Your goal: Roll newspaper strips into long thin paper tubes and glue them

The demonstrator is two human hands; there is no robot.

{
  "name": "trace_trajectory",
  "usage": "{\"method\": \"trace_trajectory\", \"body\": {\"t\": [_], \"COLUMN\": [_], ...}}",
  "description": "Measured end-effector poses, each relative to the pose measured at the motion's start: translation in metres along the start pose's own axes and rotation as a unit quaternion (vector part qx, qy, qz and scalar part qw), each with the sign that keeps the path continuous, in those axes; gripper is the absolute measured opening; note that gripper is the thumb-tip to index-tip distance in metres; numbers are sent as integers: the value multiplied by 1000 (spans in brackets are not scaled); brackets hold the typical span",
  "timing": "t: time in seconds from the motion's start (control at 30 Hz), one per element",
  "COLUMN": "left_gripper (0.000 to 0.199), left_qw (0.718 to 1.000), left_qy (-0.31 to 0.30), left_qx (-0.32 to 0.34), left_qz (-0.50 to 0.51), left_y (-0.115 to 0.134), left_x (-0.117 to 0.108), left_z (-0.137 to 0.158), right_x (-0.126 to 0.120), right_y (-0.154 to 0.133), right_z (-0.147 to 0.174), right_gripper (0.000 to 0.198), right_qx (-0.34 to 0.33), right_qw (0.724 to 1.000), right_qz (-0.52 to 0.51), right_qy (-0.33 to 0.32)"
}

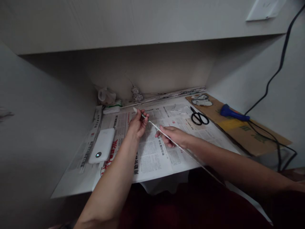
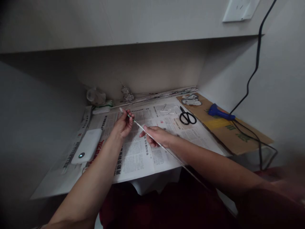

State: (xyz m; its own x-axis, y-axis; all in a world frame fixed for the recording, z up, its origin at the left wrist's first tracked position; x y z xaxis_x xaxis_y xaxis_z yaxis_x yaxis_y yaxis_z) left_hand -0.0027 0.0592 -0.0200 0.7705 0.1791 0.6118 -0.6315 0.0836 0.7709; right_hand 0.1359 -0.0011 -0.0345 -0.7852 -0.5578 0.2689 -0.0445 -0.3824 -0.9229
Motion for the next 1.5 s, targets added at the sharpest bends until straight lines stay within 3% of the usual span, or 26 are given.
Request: {"method": "trace_trajectory", "body": {"t": [0.1,0.23,0.33,0.47,0.63,0.83,0.97,1.03,1.17,1.23,1.33,1.37,1.43,1.5], "left_gripper": [24,24,23,24,23,22,22,23,23,23,24,24,26,26], "left_qw": [1000,1000,1000,999,999,998,997,997,998,999,999,999,999,998], "left_qy": [-3,-6,-23,-34,-30,-39,-38,-46,-53,-34,12,24,39,44], "left_qx": [-2,1,-3,-23,-6,4,1,-4,-11,-1,26,32,35,36], "left_qz": [-3,12,-6,-32,-39,-53,-60,-60,-39,-31,-15,-8,6,16], "left_y": [0,0,-2,-6,-5,-7,-7,-8,-7,-3,4,5,7,7], "left_x": [1,2,5,7,6,5,4,6,7,3,-6,-8,-12,-13], "left_z": [0,0,2,4,2,-1,-1,0,1,-1,-4,-5,-7,-7], "right_x": [-3,12,13,13,9,4,3,5,20,18,3,-3,-13,-21], "right_y": [-3,5,3,-7,-16,-13,-19,-18,-8,-7,-12,-15,-24,-27], "right_z": [1,-4,-16,-33,-36,-34,-37,-41,-42,-34,-7,5,31,53], "right_gripper": [30,35,40,34,35,34,28,25,27,33,36,33,29,26], "right_qx": [-27,37,45,0,-56,-30,-57,-49,43,41,-15,-38,-104,-140], "right_qw": [999,989,987,992,998,998,996,998,983,991,996,983,934,892], "right_qz": [20,-128,-143,-118,-14,22,27,-24,-165,-117,89,173,331,411], "right_qy": [25,-58,-62,-39,21,58,67,45,-64,-58,12,37,89,121]}}
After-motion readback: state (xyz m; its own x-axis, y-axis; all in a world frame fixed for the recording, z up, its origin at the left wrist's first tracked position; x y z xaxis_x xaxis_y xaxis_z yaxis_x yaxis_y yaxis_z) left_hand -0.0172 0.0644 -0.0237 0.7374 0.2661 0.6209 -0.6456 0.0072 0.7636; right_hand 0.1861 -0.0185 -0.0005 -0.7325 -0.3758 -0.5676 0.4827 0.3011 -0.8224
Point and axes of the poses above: each hand's wrist, its own z-axis away from the middle knuckle, its own x-axis out of the palm, y = z × x, the point moved 8 cm from there along -z, towards the middle knuckle, and after that the axes turned 11 degrees about -z, right-handed, at the moved point
